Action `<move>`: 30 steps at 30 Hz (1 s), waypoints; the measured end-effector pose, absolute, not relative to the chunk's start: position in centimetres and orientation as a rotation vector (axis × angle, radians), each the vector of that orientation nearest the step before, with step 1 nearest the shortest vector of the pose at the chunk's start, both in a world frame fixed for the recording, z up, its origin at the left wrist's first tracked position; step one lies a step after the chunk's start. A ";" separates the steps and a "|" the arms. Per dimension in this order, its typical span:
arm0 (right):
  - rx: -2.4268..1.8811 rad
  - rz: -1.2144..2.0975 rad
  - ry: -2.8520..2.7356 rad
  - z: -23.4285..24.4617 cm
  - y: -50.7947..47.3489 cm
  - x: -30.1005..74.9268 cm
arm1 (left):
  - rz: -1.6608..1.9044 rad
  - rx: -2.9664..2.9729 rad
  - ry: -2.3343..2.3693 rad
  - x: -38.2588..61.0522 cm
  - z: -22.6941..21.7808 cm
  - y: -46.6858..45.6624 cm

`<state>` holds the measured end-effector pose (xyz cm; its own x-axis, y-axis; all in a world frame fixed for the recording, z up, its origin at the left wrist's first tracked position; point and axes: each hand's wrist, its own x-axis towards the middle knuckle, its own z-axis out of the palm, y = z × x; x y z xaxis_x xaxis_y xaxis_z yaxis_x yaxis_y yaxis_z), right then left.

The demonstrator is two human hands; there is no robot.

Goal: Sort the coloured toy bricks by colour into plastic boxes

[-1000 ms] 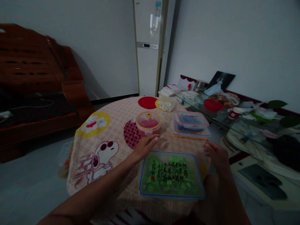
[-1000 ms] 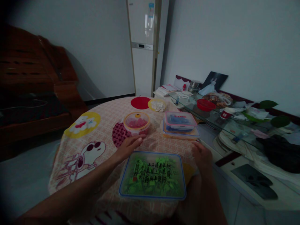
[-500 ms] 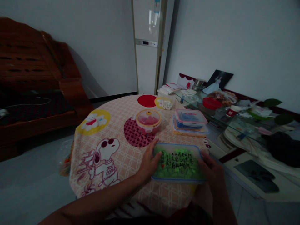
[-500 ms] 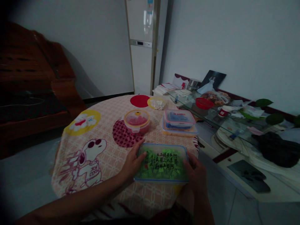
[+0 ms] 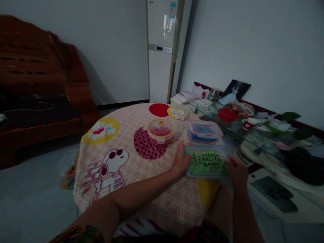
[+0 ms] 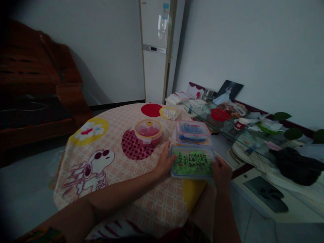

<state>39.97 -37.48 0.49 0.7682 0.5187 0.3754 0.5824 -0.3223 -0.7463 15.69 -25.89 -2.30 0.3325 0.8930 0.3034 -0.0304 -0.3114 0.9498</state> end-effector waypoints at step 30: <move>-1.513 0.131 -0.919 1.4 -14.6 17.9 | 1.273 1.606 1.174 0.3 1.1 -7.2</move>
<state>17.94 -14.60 1.40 0.6708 0.6032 0.4315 0.4590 0.1193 -0.8804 0.32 -7.20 1.10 0.0802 0.9573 0.2779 0.1996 -0.2885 0.9364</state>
